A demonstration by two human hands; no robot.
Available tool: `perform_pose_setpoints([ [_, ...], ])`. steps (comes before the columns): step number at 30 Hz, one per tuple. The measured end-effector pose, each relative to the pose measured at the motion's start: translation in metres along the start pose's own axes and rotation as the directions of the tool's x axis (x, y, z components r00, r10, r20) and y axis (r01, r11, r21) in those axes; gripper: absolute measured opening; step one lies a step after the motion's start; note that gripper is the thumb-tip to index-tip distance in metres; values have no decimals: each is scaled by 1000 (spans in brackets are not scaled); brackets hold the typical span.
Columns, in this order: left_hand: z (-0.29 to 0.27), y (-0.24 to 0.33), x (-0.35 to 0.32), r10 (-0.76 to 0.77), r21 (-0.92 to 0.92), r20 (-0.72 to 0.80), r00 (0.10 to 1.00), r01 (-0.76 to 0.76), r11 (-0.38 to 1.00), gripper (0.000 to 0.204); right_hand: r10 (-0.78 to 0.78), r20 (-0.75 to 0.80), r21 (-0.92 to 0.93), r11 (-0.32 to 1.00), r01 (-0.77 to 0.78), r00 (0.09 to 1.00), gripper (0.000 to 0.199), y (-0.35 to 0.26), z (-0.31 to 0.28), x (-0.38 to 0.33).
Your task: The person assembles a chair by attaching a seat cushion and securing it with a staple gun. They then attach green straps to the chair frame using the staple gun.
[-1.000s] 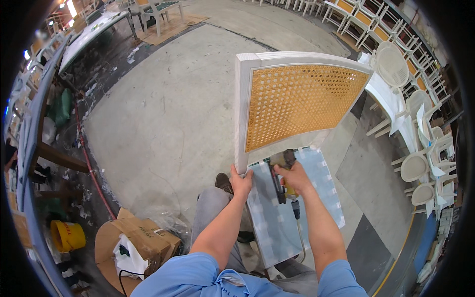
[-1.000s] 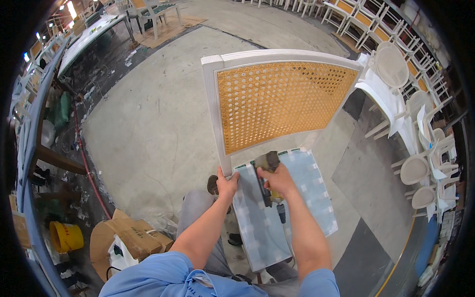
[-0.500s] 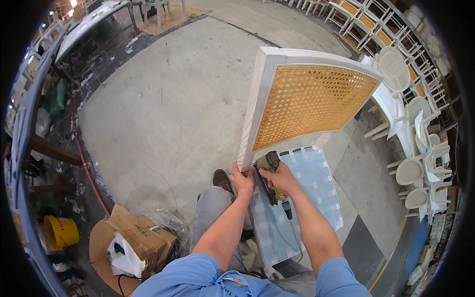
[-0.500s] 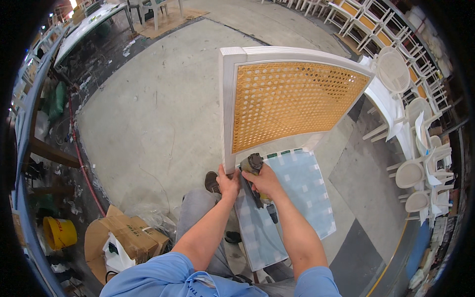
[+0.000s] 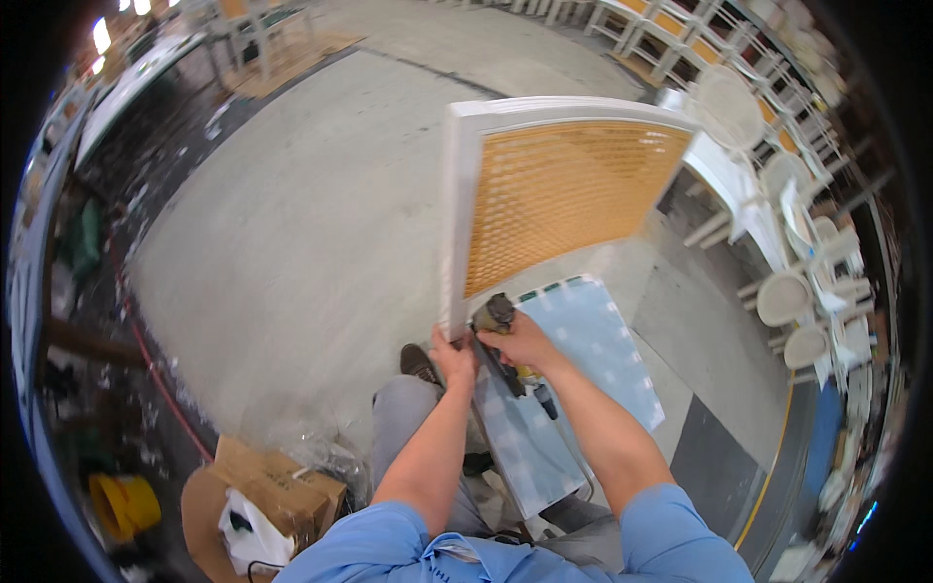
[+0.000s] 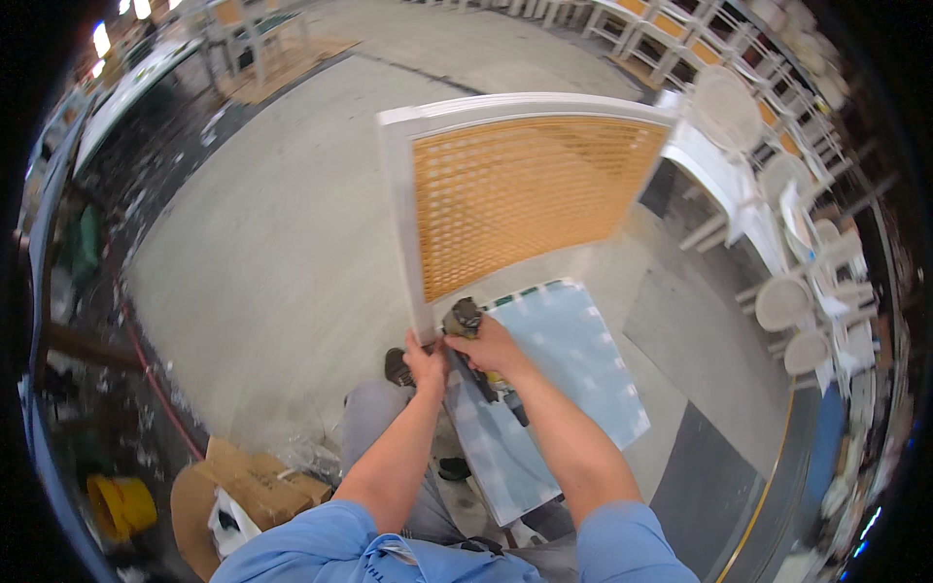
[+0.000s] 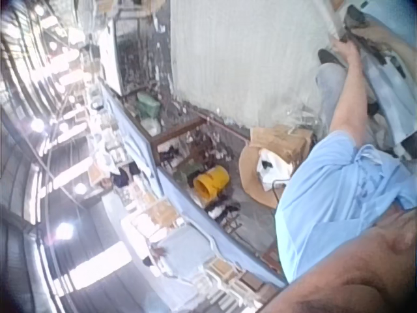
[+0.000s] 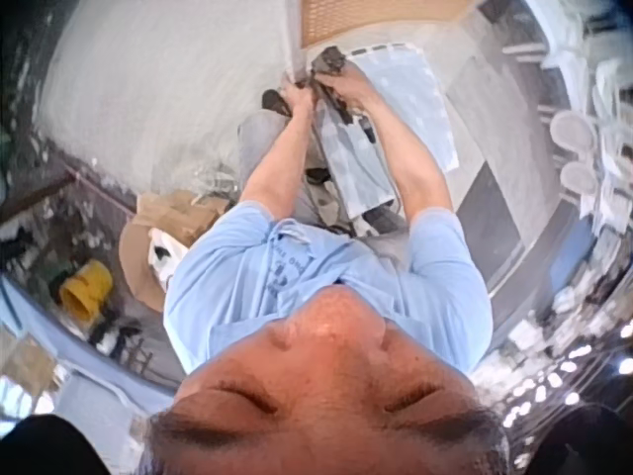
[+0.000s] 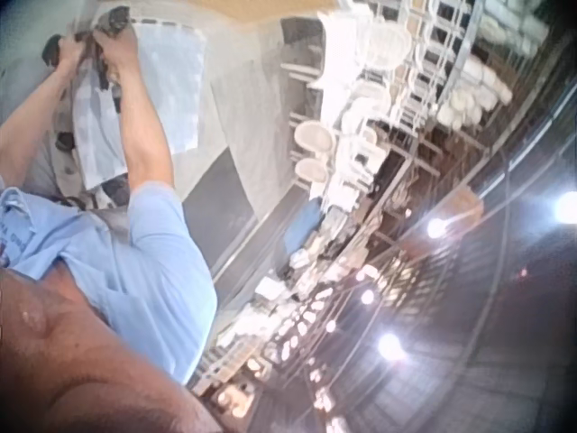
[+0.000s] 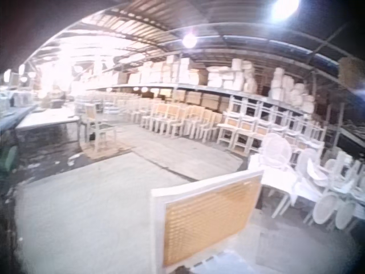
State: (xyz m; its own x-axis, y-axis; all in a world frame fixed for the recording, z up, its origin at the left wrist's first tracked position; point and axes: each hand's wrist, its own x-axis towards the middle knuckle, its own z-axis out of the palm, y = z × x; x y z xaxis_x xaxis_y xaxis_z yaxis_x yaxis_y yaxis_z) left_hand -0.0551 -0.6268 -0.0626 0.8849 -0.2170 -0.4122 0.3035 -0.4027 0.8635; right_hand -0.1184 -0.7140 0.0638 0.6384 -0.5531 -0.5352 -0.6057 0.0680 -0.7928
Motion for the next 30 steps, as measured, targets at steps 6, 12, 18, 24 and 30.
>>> perform_pose_setpoints([
  [6, 1, -6, 11, 38, 47, -16, 999, -37, 998, 89, -55, -277, -127, 992, 20, 959, 52, 10, -58, -66],
  [12, 7, -2, 18, 123, -94, 10, 992, -122, 988, 93, -158, -715, -344, 928, -146, 681, 58, 31, -185, -261],
  [18, 3, 9, -10, 156, -394, 385, 910, 9, 919, 51, 217, -899, 109, 952, -285, 380, 48, 44, -190, -550],
  [24, -24, 41, -57, 109, -235, 333, 937, -29, 972, 56, 629, -694, 682, 730, 43, 350, 46, 131, -75, -711],
  [30, -42, 35, -91, 281, -203, 711, 645, -194, 960, 65, 757, -525, 850, 490, 195, 389, 42, 319, 32, -721],
])
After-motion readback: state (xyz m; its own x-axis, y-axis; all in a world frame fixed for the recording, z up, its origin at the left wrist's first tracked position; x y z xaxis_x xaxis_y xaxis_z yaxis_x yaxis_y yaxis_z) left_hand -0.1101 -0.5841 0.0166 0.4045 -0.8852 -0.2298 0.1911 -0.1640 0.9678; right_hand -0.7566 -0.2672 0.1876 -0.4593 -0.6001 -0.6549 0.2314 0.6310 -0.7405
